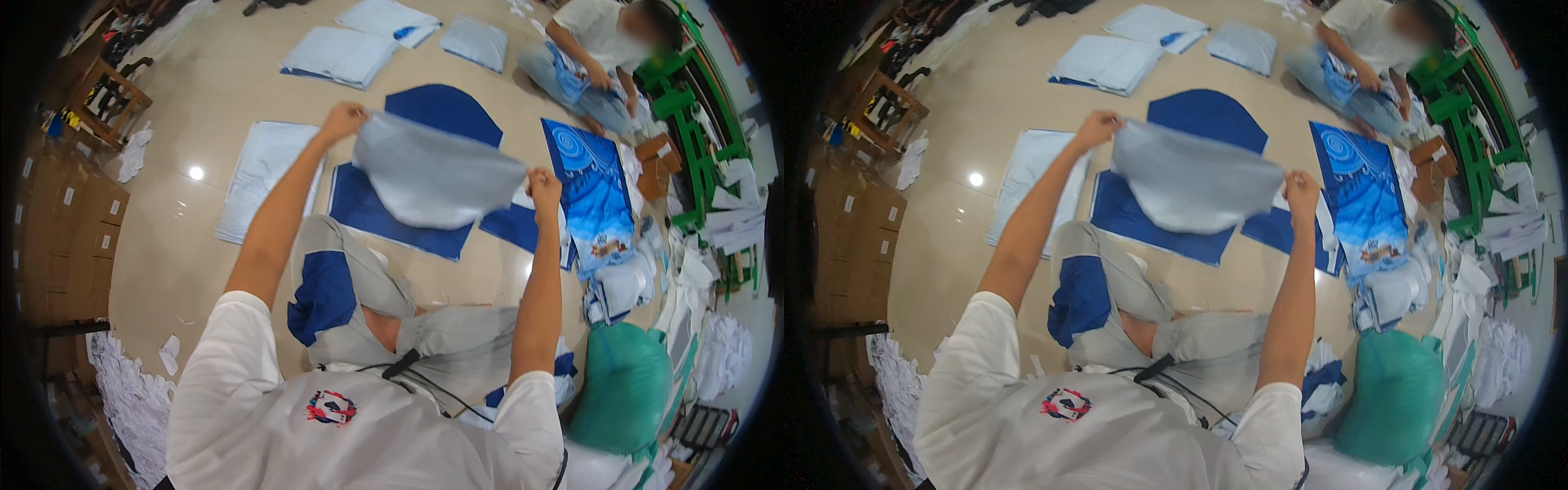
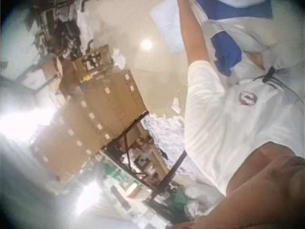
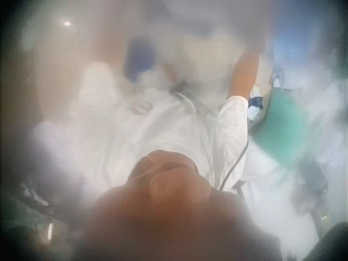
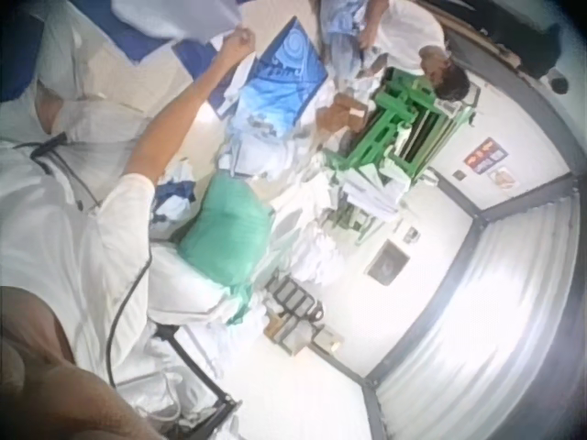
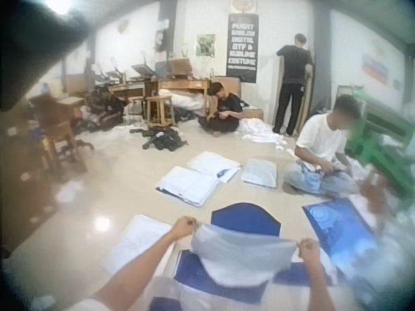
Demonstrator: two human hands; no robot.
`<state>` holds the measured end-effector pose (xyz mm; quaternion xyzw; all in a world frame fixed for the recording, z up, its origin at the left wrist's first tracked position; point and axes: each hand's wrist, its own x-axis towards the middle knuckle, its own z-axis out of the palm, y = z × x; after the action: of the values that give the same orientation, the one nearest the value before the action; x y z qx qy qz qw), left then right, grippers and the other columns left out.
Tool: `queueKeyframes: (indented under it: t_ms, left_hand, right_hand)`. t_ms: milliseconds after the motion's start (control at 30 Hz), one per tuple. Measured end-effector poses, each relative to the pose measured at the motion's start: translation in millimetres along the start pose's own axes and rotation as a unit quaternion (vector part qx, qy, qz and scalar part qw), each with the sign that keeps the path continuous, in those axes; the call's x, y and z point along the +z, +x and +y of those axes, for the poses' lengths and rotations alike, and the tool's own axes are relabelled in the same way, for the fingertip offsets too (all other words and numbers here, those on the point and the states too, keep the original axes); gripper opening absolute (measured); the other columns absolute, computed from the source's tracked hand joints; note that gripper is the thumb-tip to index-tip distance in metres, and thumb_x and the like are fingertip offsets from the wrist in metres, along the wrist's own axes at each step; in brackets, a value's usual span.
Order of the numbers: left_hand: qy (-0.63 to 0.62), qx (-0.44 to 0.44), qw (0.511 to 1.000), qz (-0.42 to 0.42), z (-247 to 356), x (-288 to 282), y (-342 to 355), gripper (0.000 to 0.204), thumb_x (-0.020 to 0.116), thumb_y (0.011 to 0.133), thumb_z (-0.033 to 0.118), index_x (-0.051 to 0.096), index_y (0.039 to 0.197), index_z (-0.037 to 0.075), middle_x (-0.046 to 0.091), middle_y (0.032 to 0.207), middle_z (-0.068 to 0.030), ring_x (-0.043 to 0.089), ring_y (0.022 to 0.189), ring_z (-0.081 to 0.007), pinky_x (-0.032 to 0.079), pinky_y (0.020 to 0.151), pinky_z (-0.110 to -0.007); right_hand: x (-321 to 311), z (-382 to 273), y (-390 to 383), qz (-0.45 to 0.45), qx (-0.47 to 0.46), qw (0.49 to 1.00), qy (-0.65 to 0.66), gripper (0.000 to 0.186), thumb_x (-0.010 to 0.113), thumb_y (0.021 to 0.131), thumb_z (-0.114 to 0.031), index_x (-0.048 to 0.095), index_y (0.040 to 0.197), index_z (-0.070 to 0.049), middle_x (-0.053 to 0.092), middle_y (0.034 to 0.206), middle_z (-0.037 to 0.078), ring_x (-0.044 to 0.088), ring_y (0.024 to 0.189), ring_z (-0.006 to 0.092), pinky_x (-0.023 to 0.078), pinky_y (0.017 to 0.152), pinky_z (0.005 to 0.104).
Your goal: The person uses scissors to cut a small white strip of material and then handles several blue fabric garment pieces, aligning and stacking them on the floor.
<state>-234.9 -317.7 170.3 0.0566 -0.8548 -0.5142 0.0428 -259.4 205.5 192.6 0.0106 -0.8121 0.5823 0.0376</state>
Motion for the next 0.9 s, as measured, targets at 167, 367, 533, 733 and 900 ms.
queueKeyframes:
  t_ms: [167,367,533,733,900]
  left_hand:
    - [-0.176,0.011,0.984,0.026,47,-19,-12,0.030,0.067,0.099,0.030,0.073,0.103,0.001,0.074,0.090,-0.0058,0.069,0.081,-0.0131,0.054,0.074,-0.029]
    - [-0.155,-0.019,0.987,-0.043,-17,-14,-66,0.025,0.067,0.098,0.024,0.072,0.109,0.001,0.073,0.095,-0.0050,0.069,0.087,-0.0130,0.053,0.078,-0.027]
    - [-0.141,-0.123,0.980,-0.072,-77,8,-97,0.029,0.070,0.097,0.029,0.071,0.109,0.002,0.071,0.094,-0.0043,0.069,0.088,-0.0129,0.052,0.073,-0.026]
    - [-0.053,-0.286,0.949,-0.119,-109,28,-123,0.037,0.077,0.092,0.038,0.070,0.099,0.003,0.069,0.088,-0.0057,0.069,0.072,-0.0141,0.049,0.057,-0.025]
    - [-0.064,-0.248,0.964,-0.076,-150,28,-137,0.038,0.073,0.095,0.036,0.068,0.100,-0.001,0.067,0.083,-0.0077,0.068,0.069,-0.0160,0.052,0.058,-0.028]
  right_hand:
    - [5,-39,-19,0.021,0.007,0.987,0.157,0.026,0.068,0.099,-0.019,0.065,0.112,0.003,0.074,0.093,0.013,0.070,0.082,0.0159,0.056,0.076,0.0287]
    - [24,18,-67,-0.028,0.041,0.976,0.213,0.027,0.066,0.101,-0.022,0.067,0.106,0.005,0.074,0.100,0.014,0.073,0.091,0.0204,0.057,0.078,0.0291]
    - [62,78,-99,-0.020,0.187,0.963,0.193,0.028,0.066,0.101,-0.023,0.069,0.100,0.005,0.071,0.092,0.011,0.073,0.082,0.0184,0.056,0.068,0.0282]
    - [82,133,-127,-0.104,0.195,0.975,-0.004,0.035,0.067,0.101,-0.029,0.071,0.097,0.006,0.070,0.082,0.011,0.070,0.069,0.0153,0.054,0.058,0.0263]
    - [79,133,-133,-0.123,0.179,0.975,-0.045,0.036,0.067,0.100,-0.030,0.073,0.090,0.004,0.067,0.071,0.007,0.066,0.062,0.0127,0.051,0.053,0.0260]
